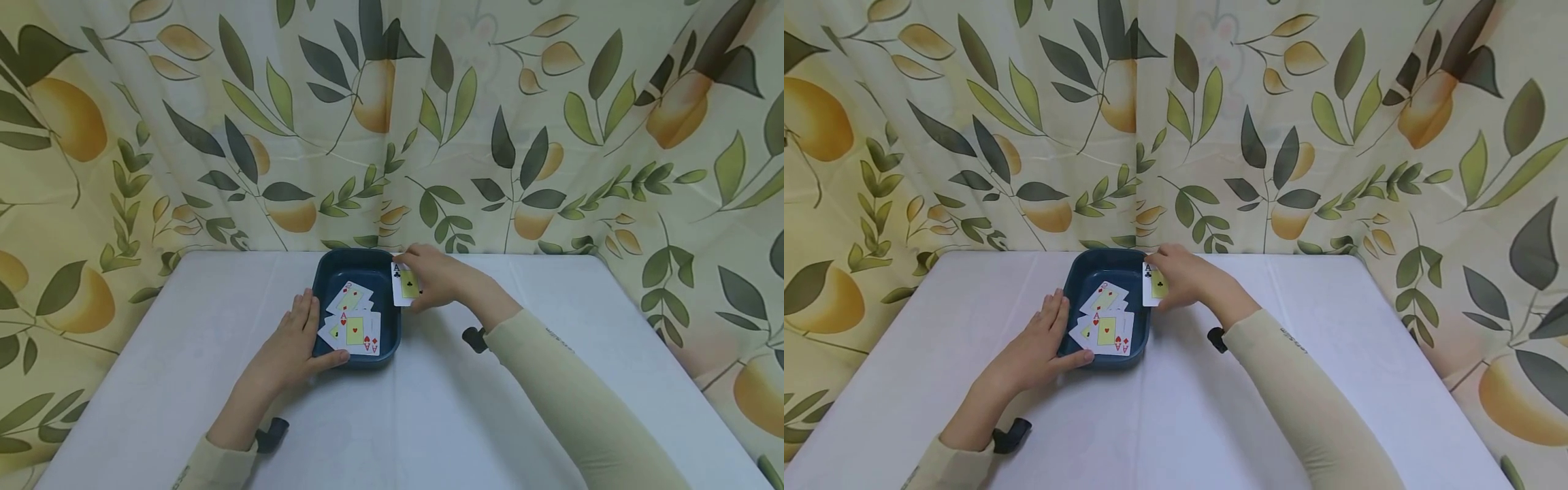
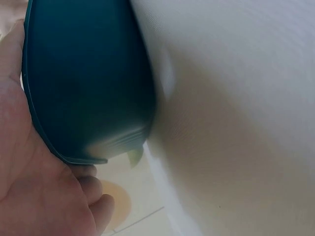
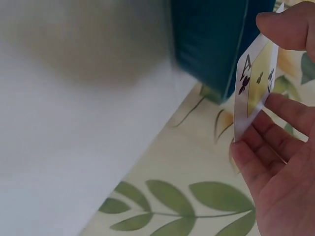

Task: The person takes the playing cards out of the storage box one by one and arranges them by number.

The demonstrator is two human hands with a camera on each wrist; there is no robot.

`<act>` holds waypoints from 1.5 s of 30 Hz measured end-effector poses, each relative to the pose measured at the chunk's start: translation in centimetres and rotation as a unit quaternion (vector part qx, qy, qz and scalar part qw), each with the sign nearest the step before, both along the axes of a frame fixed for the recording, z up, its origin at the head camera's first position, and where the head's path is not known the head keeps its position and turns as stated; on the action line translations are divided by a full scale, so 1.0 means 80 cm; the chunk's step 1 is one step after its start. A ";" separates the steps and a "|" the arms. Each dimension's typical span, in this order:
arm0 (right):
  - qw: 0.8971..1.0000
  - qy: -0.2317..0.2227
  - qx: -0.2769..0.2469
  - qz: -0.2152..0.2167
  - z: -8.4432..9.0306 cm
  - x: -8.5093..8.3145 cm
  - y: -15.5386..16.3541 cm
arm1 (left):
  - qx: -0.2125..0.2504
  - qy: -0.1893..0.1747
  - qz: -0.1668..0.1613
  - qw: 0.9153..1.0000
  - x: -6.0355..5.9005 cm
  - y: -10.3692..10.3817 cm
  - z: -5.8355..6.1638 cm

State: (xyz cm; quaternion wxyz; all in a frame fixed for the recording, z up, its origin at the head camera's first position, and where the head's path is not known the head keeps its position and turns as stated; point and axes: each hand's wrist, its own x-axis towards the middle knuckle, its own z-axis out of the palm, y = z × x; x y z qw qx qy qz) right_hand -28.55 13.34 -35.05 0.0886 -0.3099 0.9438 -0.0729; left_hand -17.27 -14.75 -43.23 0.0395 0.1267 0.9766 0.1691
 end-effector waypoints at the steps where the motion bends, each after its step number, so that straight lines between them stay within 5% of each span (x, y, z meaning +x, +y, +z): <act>1: 1.000 0.000 0.000 -0.003 -0.001 -0.002 0.003 | 0.001 0.002 -0.001 1.000 0.000 0.000 0.000; 28: 0.998 -0.033 0.005 -0.052 -0.061 -0.047 0.043 | 0.007 0.016 -0.003 1.000 0.003 -0.002 0.001; 45: 0.992 -0.084 0.034 -0.084 -0.086 -0.052 0.029 | 0.010 0.010 -0.002 1.000 0.000 -0.001 -0.003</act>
